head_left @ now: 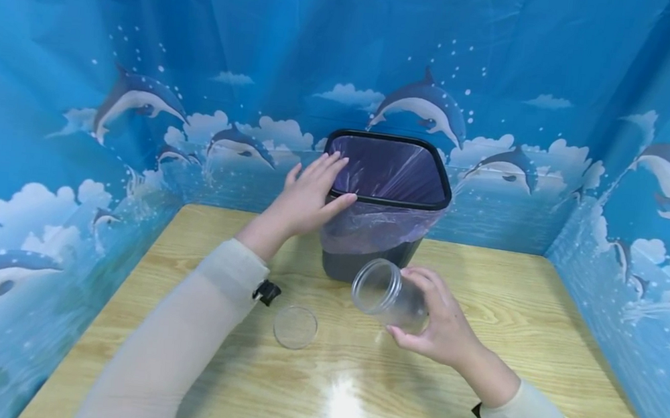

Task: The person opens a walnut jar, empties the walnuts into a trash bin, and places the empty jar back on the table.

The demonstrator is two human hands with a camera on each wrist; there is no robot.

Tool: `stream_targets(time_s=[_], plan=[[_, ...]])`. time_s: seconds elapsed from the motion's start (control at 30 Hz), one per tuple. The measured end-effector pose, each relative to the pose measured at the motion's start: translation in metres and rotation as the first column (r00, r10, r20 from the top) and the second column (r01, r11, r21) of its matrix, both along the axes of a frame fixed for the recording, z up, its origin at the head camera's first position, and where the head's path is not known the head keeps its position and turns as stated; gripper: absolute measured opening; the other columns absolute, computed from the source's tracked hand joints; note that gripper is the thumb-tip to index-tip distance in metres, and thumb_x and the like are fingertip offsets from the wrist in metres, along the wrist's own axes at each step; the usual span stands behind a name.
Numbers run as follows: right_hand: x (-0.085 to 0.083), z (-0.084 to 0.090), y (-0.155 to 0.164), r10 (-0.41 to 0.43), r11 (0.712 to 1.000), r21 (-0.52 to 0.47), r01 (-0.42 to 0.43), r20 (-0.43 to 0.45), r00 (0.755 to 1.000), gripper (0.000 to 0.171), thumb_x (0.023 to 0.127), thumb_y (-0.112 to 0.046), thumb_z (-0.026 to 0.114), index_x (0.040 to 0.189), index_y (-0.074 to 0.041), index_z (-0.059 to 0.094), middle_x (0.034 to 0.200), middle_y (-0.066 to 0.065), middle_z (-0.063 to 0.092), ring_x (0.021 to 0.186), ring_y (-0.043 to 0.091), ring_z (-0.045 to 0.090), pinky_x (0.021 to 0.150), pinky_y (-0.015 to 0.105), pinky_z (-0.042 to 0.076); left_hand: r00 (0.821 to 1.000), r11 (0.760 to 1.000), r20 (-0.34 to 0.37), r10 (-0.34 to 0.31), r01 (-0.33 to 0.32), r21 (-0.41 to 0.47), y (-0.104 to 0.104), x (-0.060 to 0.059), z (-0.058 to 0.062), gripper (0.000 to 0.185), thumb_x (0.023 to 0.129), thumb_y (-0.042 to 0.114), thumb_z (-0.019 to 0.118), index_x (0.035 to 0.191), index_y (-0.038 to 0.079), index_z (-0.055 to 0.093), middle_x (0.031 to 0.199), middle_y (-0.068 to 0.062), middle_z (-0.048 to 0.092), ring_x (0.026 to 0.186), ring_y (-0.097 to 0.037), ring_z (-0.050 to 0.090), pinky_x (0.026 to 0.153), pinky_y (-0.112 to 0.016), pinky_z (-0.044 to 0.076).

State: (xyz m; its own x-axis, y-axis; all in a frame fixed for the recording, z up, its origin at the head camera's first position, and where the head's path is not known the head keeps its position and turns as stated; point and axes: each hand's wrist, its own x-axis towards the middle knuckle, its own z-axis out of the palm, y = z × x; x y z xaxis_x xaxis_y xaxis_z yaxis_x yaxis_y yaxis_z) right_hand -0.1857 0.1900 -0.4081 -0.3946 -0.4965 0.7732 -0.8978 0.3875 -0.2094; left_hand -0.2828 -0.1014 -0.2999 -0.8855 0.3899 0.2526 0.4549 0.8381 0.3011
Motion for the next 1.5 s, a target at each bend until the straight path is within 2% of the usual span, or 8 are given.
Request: stream_targets(time_s=[0.2,0.43,0.7,0.93,1.23,1.5], plan=[[0.001,-0.001,0.001,-0.015,1.000,0.001,0.015,0.001,1.000,0.079,0.081,-0.046,0.073,0.132,0.009,0.051,0.127,0.023,0.055,0.116,0.034,0.054,0.112,0.025,0.033,1.000,1.000,-0.009,0.001,-0.001,0.006,0.001,-0.001,-0.003,0.080,0.099,0.069,0.030,0.162,0.023,0.011,0.168,0.002,0.005,0.154,-0.022,0.002,0.119,-0.060,-0.001],[0.003,-0.001,0.003,-0.030,1.000,0.004,0.030,0.015,0.999,0.081,0.073,-0.039,0.078,0.132,0.009,0.051,0.127,0.022,0.056,0.115,0.034,0.054,0.113,0.025,0.033,1.000,1.000,-0.022,0.011,-0.010,0.020,0.003,-0.001,-0.005,0.081,0.100,0.068,0.031,0.162,0.020,0.014,0.168,0.001,0.005,0.154,-0.022,0.002,0.119,-0.060,0.000],[0.002,-0.001,0.004,-0.028,1.000,0.003,0.028,0.016,0.999,0.082,0.072,-0.038,0.079,0.134,0.009,0.050,0.128,0.022,0.056,0.117,0.034,0.054,0.113,0.026,0.034,0.999,0.998,-0.017,0.038,-0.037,0.041,0.002,0.003,-0.005,0.083,0.098,0.070,0.031,0.162,0.022,0.007,0.168,0.001,0.002,0.154,-0.019,-0.001,0.119,-0.057,-0.002],[0.002,-0.002,0.005,-0.026,1.000,0.001,0.026,0.026,0.999,0.082,0.071,-0.036,0.080,0.134,0.007,0.051,0.129,0.020,0.056,0.117,0.033,0.054,0.112,0.025,0.033,0.999,0.999,-0.031,0.041,-0.040,0.031,0.002,0.006,-0.004,0.086,0.097,0.073,0.030,0.163,0.022,0.008,0.168,0.001,0.001,0.154,-0.020,-0.001,0.119,-0.058,-0.003],[0.004,-0.004,0.007,-0.042,0.999,0.021,0.040,0.067,0.997,0.083,0.070,-0.035,0.083,0.135,0.006,0.050,0.129,0.018,0.055,0.118,0.031,0.054,0.111,0.025,0.034,0.997,0.999,-0.063,0.037,-0.036,0.024,-0.004,0.014,-0.006,0.086,0.098,0.069,0.035,0.163,0.020,0.008,0.168,0.001,0.001,0.154,-0.020,-0.004,0.120,-0.055,-0.003],[0.005,-0.004,0.007,-0.043,0.999,0.020,0.042,0.061,0.997,0.085,0.067,-0.033,0.084,0.135,0.006,0.050,0.129,0.018,0.055,0.118,0.031,0.054,0.111,0.025,0.035,0.997,0.999,-0.069,0.039,-0.038,0.023,-0.018,0.027,-0.005,0.085,0.099,0.066,0.038,0.162,0.019,0.007,0.168,-0.001,0.001,0.154,-0.021,-0.005,0.120,-0.056,-0.003]])
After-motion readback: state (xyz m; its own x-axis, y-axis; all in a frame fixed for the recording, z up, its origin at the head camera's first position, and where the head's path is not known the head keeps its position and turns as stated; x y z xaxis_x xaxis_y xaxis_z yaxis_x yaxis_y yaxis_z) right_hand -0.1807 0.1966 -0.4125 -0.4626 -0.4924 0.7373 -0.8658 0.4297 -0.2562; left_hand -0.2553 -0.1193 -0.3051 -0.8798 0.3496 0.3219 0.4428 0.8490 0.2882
